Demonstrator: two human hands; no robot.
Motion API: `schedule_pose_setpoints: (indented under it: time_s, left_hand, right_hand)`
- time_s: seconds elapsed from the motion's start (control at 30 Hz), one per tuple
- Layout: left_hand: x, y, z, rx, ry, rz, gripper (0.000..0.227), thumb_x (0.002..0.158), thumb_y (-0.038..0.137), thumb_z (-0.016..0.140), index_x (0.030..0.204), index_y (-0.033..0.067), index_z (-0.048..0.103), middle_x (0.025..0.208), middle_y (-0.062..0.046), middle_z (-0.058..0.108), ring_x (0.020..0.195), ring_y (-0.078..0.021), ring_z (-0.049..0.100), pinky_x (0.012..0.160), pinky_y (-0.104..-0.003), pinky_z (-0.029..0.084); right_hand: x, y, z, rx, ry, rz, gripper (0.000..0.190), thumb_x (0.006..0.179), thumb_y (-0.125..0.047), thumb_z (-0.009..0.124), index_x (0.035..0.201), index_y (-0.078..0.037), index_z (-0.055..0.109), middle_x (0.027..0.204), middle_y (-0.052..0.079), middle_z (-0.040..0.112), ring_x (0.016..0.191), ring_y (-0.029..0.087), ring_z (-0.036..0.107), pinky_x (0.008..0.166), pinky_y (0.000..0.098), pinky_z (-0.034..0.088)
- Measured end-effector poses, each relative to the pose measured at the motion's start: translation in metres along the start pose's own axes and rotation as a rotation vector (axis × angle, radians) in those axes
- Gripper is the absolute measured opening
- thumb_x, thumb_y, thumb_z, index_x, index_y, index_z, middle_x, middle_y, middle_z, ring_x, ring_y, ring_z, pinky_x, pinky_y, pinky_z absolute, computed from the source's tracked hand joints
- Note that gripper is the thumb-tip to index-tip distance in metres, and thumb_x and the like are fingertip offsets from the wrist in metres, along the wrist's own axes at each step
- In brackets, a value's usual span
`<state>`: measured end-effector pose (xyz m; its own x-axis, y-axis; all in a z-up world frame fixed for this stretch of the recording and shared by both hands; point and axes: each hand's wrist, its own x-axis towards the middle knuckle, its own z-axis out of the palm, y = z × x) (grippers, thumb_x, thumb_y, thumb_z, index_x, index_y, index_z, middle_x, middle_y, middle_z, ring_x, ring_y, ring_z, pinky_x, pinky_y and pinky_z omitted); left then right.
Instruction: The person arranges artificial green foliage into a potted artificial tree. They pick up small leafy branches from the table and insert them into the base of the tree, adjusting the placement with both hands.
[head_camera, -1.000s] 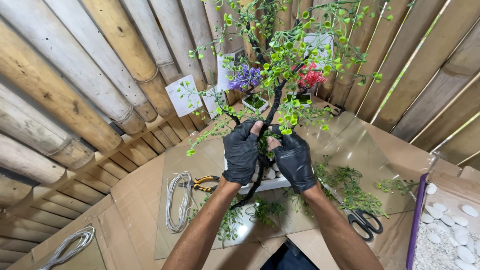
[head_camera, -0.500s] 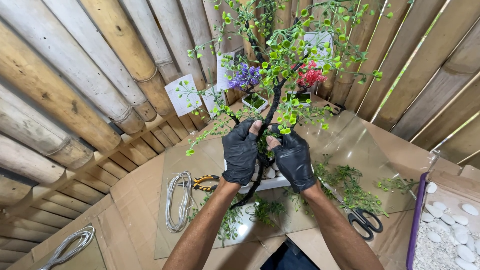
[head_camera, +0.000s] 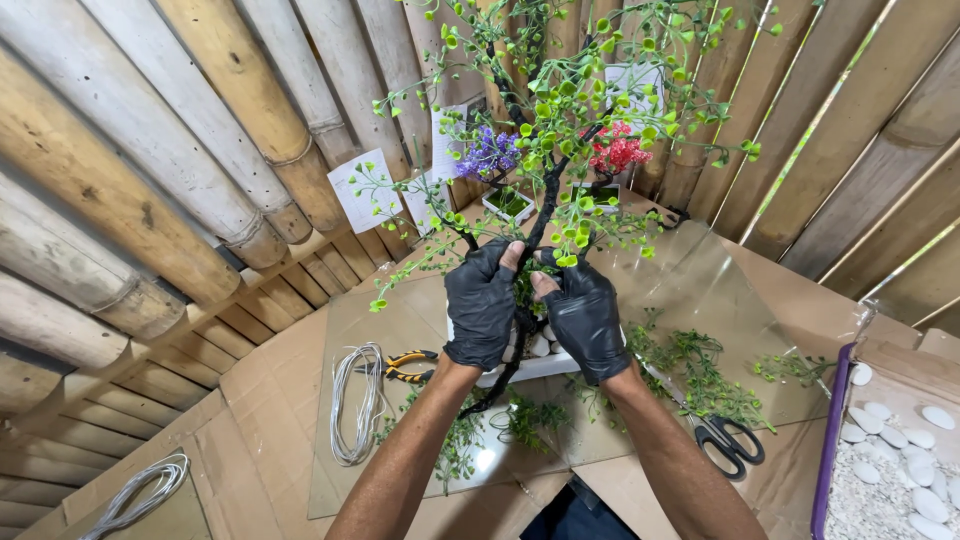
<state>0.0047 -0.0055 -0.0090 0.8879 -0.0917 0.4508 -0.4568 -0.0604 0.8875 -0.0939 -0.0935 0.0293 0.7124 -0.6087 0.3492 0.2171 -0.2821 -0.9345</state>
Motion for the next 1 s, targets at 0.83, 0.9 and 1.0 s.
schedule_pose_setpoints:
  time_s: [0.83,0.9,1.0]
  left_hand:
    - [0.001,0.035,0.001,0.230,0.010,0.231,0.028,0.099,0.035,0.073,0.115,0.0129,0.079,0.090,-0.015,0.079,0.086,-0.0414,0.075,0.073,-0.056,0.065]
    - [0.002,0.017,0.004,0.318,0.012,0.312,0.030,0.100,0.040,0.071,0.114,0.0146,0.079,0.090,-0.012,0.079,0.087,-0.0378,0.074,0.077,-0.054,0.065]
    - [0.003,0.020,0.003,0.338,0.008,0.345,0.030,0.100,0.041,0.070,0.114,0.0155,0.078,0.093,-0.010,0.080,0.089,-0.0348,0.075,0.079,-0.052,0.065]
  right_hand:
    - [0.024,0.003,0.002,0.275,0.022,0.200,0.020,0.090,-0.022,0.082,0.099,-0.005,0.079,0.057,0.012,0.070,0.049,0.012,0.059,0.051,0.0199,0.045]
    - [0.028,0.001,0.001,0.259,0.019,0.131,0.020,0.089,-0.021,0.083,0.084,-0.003,0.079,0.053,0.013,0.067,0.048,0.012,0.057,0.050,0.0205,0.043]
    - [0.029,0.007,0.005,0.293,0.026,0.140,0.017,0.087,-0.017,0.083,0.089,-0.001,0.080,0.052,0.012,0.066,0.050,0.011,0.056,0.053,0.0204,0.045]
